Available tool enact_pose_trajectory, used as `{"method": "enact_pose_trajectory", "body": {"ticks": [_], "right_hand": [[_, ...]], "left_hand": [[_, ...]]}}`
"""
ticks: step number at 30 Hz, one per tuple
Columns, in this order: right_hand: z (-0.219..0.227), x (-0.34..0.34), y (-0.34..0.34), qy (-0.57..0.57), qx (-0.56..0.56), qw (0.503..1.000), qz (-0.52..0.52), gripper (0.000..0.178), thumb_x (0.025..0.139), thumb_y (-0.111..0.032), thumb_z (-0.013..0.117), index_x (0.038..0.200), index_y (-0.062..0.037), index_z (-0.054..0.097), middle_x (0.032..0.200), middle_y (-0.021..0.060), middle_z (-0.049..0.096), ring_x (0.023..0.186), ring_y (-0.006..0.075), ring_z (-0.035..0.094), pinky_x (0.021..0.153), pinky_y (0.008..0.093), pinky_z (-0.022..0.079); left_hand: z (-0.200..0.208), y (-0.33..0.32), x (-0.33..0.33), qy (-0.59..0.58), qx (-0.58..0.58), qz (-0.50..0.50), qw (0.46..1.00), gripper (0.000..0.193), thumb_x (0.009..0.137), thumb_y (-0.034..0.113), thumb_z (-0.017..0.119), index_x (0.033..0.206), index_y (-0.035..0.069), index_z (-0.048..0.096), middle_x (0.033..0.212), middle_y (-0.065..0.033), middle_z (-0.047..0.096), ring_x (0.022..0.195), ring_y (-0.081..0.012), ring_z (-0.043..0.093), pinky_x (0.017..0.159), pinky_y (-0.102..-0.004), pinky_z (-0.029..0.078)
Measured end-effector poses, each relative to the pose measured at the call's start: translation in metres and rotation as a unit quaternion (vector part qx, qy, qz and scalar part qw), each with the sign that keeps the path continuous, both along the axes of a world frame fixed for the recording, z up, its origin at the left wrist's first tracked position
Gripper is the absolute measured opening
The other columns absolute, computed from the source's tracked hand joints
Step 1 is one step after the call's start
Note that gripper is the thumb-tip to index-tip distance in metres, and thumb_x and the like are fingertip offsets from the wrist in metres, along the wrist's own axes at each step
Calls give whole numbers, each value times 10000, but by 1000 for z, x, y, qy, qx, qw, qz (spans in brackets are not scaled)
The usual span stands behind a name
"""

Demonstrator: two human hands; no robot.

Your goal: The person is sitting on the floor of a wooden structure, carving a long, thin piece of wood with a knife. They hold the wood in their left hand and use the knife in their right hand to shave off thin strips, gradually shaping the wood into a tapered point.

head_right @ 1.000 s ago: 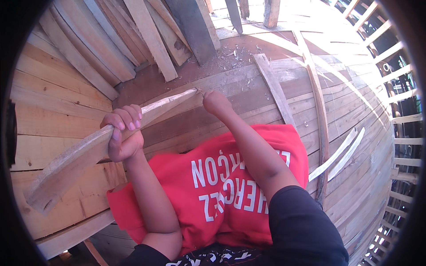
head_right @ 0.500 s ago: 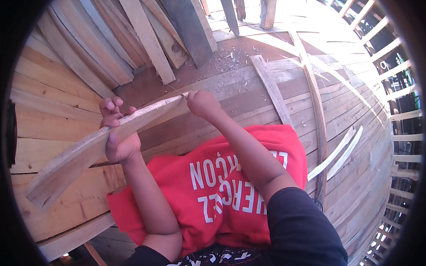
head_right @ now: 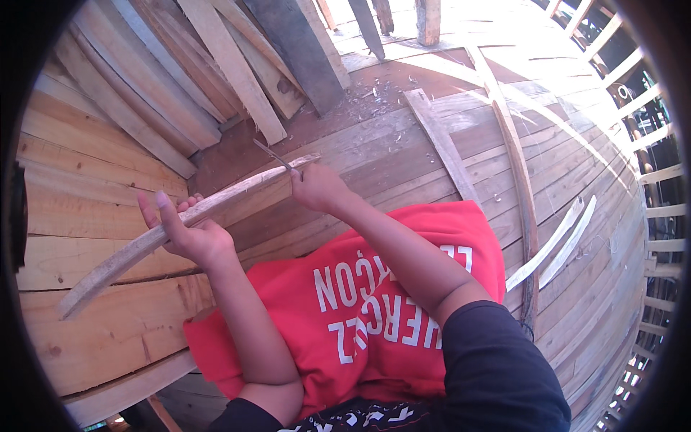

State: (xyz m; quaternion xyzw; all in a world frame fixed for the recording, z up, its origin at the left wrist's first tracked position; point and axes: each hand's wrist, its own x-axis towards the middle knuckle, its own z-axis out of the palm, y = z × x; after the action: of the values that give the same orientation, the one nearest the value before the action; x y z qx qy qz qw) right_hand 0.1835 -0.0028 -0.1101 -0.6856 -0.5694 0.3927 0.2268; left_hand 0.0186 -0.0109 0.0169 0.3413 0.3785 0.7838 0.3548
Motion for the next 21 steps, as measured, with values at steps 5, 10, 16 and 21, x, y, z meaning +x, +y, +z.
{"method": "enact_pose_trajectory", "body": {"ticks": [5,10,16,21], "right_hand": [[23,-17,-13,49,4,999,-22,526,992,-379,436,883,88,652,895,333,641,925,477,623,840,526,470],[-3,-8,-4,28,-26,997,-65,516,993,-376,439,885,82,652,912,322,645,939,481,617,850,515,468],[-4,-7,-6,22,-33,999,-37,496,984,-375,452,915,69,662,932,306,659,974,469,623,866,510,482],[23,-24,-13,-8,41,999,-23,499,985,-371,456,876,69,664,872,294,663,910,452,642,818,507,494]], "left_hand": [[-16,8,-14,-76,70,16,995,231,725,64,564,888,119,409,610,-7,400,548,-140,423,529,-280,391],[-22,13,-13,-70,79,6,994,269,705,60,538,790,140,295,588,-7,358,538,-140,402,514,-285,373],[-20,15,-10,-56,68,15,996,254,726,33,527,791,124,299,590,-22,372,540,-143,411,536,-303,392],[-15,11,-11,-42,45,39,997,247,772,16,535,794,113,309,590,-35,394,552,-145,432,571,-324,424]]}}
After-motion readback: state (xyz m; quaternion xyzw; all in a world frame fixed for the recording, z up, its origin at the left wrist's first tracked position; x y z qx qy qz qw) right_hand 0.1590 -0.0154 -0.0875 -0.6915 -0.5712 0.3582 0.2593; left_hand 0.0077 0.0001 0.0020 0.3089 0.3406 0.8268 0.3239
